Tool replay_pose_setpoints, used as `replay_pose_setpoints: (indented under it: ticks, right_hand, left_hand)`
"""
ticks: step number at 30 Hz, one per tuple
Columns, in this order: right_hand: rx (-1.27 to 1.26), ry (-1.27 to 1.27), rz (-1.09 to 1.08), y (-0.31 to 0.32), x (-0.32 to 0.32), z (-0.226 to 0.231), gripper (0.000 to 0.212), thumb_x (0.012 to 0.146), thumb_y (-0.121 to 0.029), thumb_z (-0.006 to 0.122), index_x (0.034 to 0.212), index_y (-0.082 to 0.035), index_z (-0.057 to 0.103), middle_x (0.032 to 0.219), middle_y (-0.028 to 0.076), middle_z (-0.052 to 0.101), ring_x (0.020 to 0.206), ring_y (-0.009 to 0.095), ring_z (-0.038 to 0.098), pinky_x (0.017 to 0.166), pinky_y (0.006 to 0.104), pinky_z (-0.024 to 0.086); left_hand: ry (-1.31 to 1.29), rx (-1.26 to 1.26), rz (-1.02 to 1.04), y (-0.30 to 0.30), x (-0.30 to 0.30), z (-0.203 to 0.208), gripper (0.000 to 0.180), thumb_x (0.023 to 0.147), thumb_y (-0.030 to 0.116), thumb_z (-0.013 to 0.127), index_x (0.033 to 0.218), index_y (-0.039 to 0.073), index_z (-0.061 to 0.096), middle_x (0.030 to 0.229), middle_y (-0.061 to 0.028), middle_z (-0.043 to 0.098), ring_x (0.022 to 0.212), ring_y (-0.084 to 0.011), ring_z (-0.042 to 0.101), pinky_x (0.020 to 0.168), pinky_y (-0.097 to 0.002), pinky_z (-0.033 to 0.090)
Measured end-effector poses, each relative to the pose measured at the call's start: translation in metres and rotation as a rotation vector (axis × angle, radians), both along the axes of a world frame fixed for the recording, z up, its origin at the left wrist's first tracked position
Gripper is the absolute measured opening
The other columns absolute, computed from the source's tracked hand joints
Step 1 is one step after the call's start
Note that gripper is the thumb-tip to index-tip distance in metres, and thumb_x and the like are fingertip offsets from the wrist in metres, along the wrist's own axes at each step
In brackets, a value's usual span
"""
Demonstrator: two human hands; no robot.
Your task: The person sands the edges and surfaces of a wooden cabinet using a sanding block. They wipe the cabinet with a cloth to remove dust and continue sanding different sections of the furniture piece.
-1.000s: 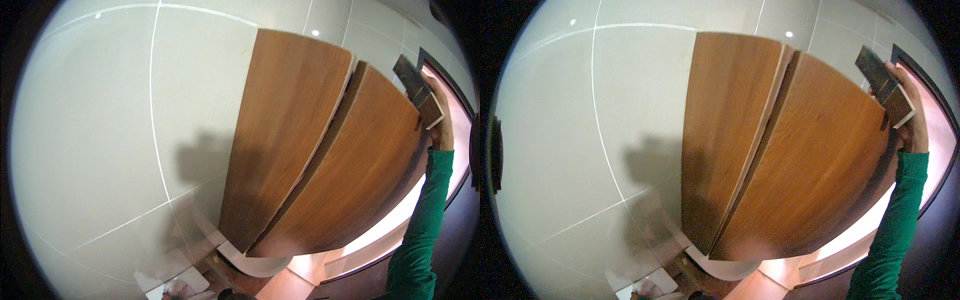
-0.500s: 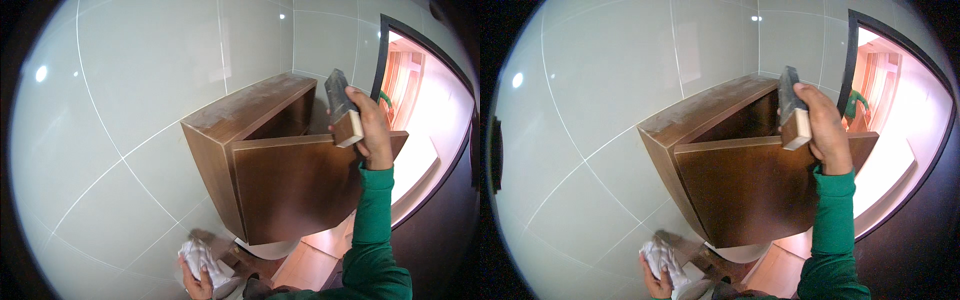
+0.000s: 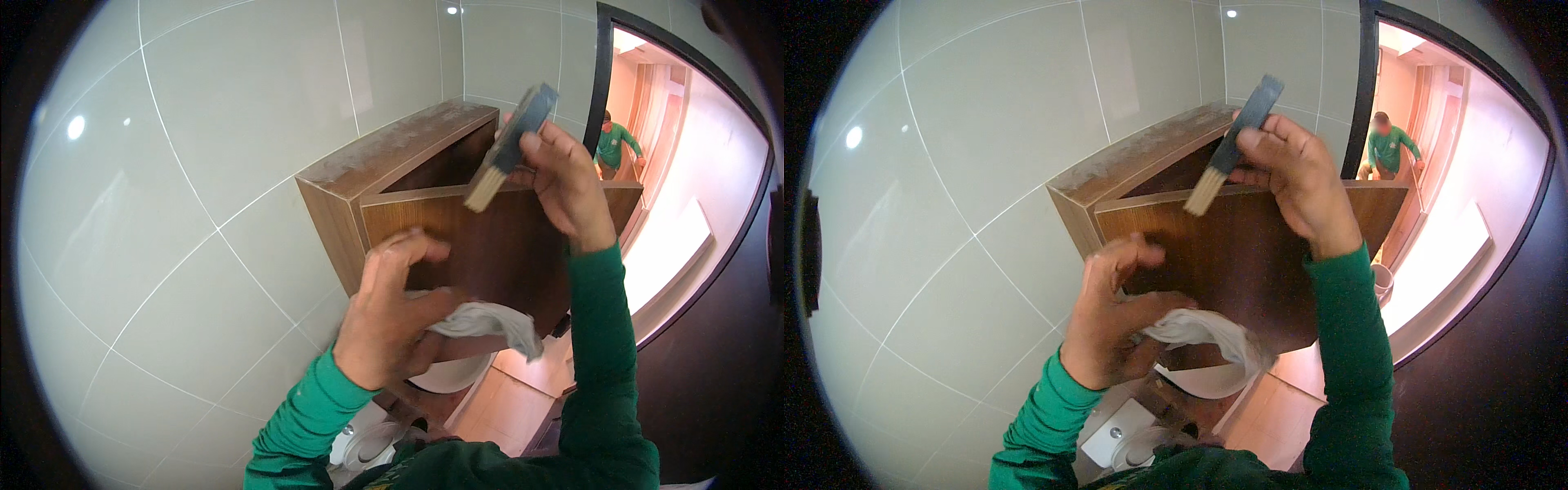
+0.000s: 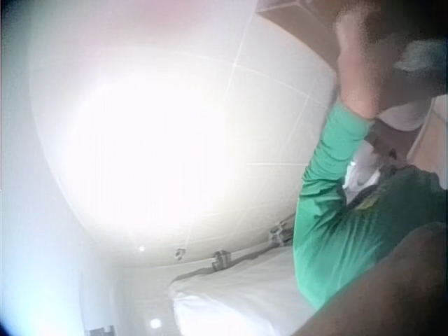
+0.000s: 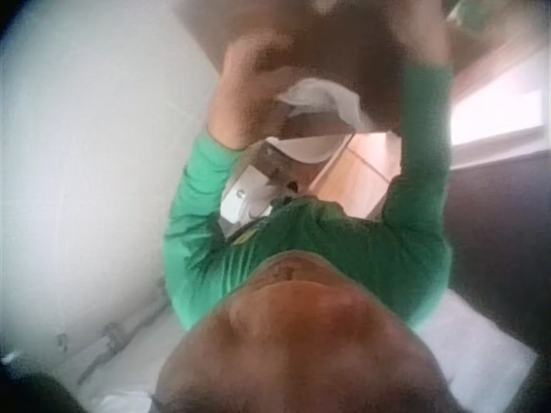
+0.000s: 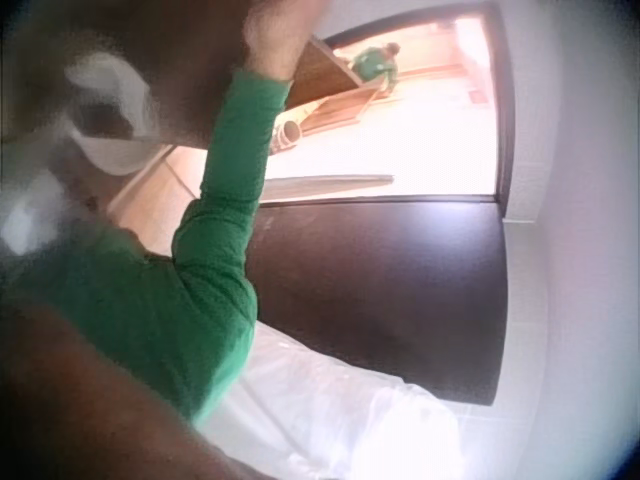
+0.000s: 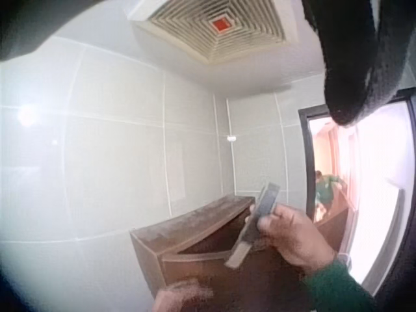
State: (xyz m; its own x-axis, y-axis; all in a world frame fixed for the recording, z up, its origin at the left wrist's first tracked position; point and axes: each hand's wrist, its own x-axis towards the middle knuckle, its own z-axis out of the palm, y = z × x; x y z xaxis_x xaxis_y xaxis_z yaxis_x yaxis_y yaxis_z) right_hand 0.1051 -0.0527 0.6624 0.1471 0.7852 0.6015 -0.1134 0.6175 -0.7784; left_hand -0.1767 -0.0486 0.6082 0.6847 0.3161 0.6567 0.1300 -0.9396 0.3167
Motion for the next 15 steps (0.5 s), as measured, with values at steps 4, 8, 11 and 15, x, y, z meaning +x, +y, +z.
replay_pose_setpoints:
  ticks: [4, 8, 11, 15]
  right_hand:
    - [-0.054, -0.28, -0.184, -0.047, -0.033, -0.019, 0.043, 0.094, -0.015, 0.076, 0.129, 0.0, 0.056, 0.116, 0.005, 0.066, 0.111, 0.015, 0.064, 0.099, 0.0334, 0.054]
    - [-0.265, -0.199, -0.124, -0.077, -0.034, -0.033, 0.065, 0.085, -0.01, 0.084, 0.139, 0.002, 0.049, 0.125, 0.007, 0.064, 0.117, 0.018, 0.062, 0.103, 0.0325, 0.051]
    - [-0.331, -0.276, -0.119, -0.099, -0.025, -0.047, 0.079, 0.083, -0.015, 0.087, 0.147, 0.002, 0.044, 0.133, 0.01, 0.063, 0.121, 0.021, 0.061, 0.106, 0.0332, 0.049]
    - [-0.325, -0.618, -0.127, -0.133, -0.015, -0.073, 0.086, 0.075, -0.026, 0.093, 0.145, 0.0, 0.051, 0.13, 0.016, 0.067, 0.121, 0.025, 0.064, 0.105, 0.0348, 0.05]
  left_hand:
    - [-0.173, 0.252, 0.014, -0.005, 0.045, 0.01, 0.044, 0.071, 0.007, 0.078, 0.114, 0.013, 0.076, 0.146, -0.0208, 0.05, 0.135, -0.0415, 0.052, 0.106, -0.0506, 0.049]
    - [-0.012, 0.094, 0.044, -0.004, 0.059, -0.003, 0.049, 0.072, 0.009, 0.078, 0.12, 0.016, 0.073, 0.141, -0.0201, 0.051, 0.122, -0.039, 0.062, 0.095, -0.0491, 0.058]
    - [-0.143, 0.076, 0.021, 0.004, 0.063, -0.012, 0.056, 0.074, 0.012, 0.077, 0.13, 0.016, 0.07, 0.14, -0.0221, 0.054, 0.111, -0.0401, 0.069, 0.088, -0.0443, 0.062]
    - [-0.269, -0.002, -0.093, -0.003, 0.081, -0.01, 0.06, 0.079, 0.019, 0.079, 0.136, 0.016, 0.065, 0.138, -0.0199, 0.056, 0.111, -0.0393, 0.068, 0.09, -0.045, 0.06]
